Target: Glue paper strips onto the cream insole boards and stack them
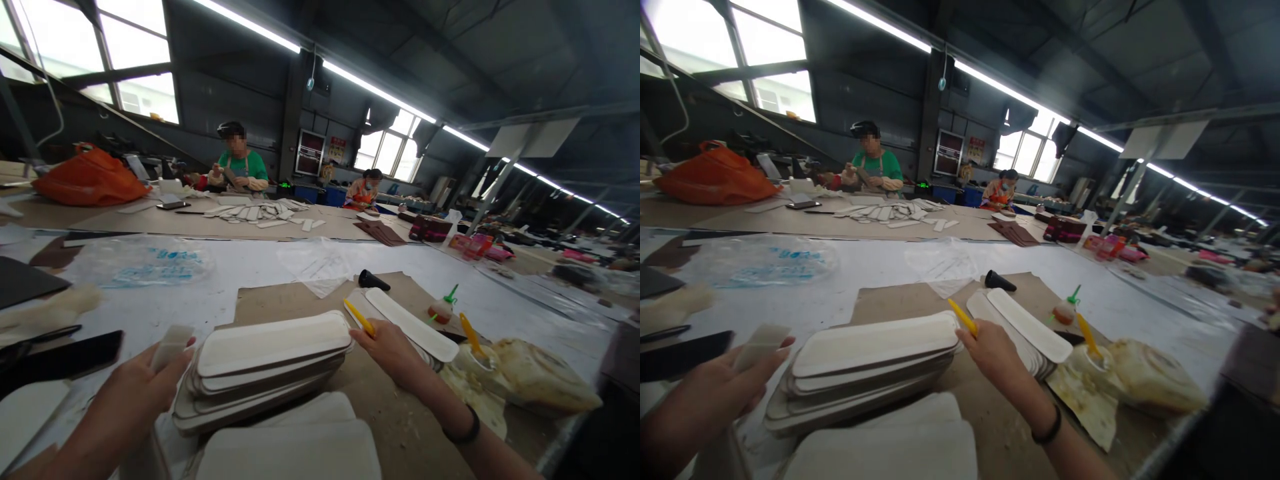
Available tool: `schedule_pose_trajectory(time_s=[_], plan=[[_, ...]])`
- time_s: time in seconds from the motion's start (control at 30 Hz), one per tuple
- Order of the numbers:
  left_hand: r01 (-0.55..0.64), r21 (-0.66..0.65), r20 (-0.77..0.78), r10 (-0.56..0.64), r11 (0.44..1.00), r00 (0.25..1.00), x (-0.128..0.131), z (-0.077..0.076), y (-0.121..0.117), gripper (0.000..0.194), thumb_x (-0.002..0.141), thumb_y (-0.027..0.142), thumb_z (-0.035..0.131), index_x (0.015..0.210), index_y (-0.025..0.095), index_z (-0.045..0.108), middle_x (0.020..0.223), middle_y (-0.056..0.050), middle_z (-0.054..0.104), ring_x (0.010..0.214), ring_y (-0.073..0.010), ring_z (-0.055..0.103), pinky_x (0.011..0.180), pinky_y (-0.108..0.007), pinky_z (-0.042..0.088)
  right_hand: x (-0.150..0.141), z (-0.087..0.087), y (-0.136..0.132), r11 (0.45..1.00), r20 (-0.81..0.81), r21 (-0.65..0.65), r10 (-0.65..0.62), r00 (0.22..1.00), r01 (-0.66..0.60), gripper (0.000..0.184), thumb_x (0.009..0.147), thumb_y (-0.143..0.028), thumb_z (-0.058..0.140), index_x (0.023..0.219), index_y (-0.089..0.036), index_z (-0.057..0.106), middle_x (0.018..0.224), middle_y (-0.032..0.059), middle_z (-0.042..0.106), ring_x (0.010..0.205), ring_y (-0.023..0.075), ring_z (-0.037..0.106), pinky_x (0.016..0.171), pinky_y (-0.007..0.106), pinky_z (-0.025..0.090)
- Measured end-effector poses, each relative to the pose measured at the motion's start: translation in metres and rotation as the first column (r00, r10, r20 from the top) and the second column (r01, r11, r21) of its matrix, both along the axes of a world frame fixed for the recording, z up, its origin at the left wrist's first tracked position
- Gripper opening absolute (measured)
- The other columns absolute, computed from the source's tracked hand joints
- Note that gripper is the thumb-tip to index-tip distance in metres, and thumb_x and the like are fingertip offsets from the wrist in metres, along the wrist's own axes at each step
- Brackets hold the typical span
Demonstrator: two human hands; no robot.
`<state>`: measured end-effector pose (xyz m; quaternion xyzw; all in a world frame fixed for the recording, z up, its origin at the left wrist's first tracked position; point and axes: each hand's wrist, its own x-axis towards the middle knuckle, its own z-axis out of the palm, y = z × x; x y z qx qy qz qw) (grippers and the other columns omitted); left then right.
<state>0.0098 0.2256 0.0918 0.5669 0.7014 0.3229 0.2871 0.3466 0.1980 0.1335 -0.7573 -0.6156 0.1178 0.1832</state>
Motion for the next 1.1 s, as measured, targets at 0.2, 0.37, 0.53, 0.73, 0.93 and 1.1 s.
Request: schedule_pose_trajectory(time_s=[0.2,0.37,0.53,0.73,0.93,1.1], plan=[[0.487,0.112,-0.483,-0.381,0.866,0.789,0.036,0.016,-0.02,0.05,0.073,0.016,0.034,0.115,0.026,0.058,0.119,-0.002,0.06,0.106,-0.0189,0.058,0.093,-0.032,0.044,0.001,0.009,0.009,0.98,0.303,0.076,0.152,0.941,-0.182,0.012,0.087,-0.023,0.052,0.092,-0.018,0.062,0.094,0.0045,0.062,0.083,0.0163,0.058,0.071,0.024,0.039],[0.638,-0.009,-0.631,-0.499,0.77,0.594,0.087,0.027,-0.016,0.065,0.062,-0.003,0.034,0.121,0.013,0.057,0.136,-0.008,0.048,0.13,-0.0214,0.038,0.11,-0.039,0.028,-0.005,0.014,0.016,0.95,0.437,-0.025,0.291,0.851,-0.312,0.015,0.084,-0.013,0.05,0.083,-0.02,0.064,0.088,0.0018,0.061,0.077,0.0144,0.06,0.063,0.022,0.037],[0.653,-0.039,-0.672,-0.504,0.756,0.543,0.093,0.022,-0.014,0.063,0.064,-0.002,0.031,0.122,0.008,0.055,0.133,-0.012,0.05,0.128,-0.0242,0.041,0.108,-0.045,0.03,-0.007,0.015,0.019,0.923,0.505,-0.097,0.367,0.781,-0.371,0.016,0.082,-0.01,0.047,0.086,-0.016,0.061,0.092,0.0065,0.061,0.076,0.018,0.06,0.059,0.025,0.037],[0.632,-0.13,-0.686,-0.529,0.764,0.499,0.091,0.011,-0.007,0.065,0.065,-0.002,0.031,0.125,0.011,0.052,0.137,-0.011,0.046,0.13,-0.0218,0.037,0.11,-0.045,0.027,-0.006,0.012,0.028,0.92,0.458,-0.078,0.376,0.805,-0.385,0.014,0.074,-0.012,0.054,0.087,-0.014,0.059,0.093,0.009,0.061,0.075,0.0203,0.059,0.06,0.027,0.037],[0.639,-0.131,-0.66,-0.547,0.758,0.514,0.089,0.004,0.004,0.065,0.064,-0.001,0.033,0.125,0.012,0.052,0.137,-0.01,0.047,0.13,-0.0216,0.038,0.111,-0.045,0.026,0.041,0.009,-0.009,0.972,0.273,0.197,0.069,0.96,-0.126,0.011,0.077,-0.014,0.042,0.082,-0.015,0.051,0.086,0.0087,0.056,0.074,0.0188,0.052,0.068,0.03,0.037],[0.646,0.075,-0.679,-0.436,0.76,0.591,0.077,-0.007,0.005,0.059,0.069,0.002,0.03,0.121,0.012,0.056,0.128,-0.011,0.056,0.121,-0.0221,0.049,0.107,-0.039,0.033,0.077,-0.008,-0.077,0.985,-0.037,0.154,-0.068,0.997,0.073,0.038,0.089,-0.037,0.024,0.061,-0.02,0.043,0.057,0.0019,0.049,0.057,0.0152,0.05,0.058,0.027,0.04]])
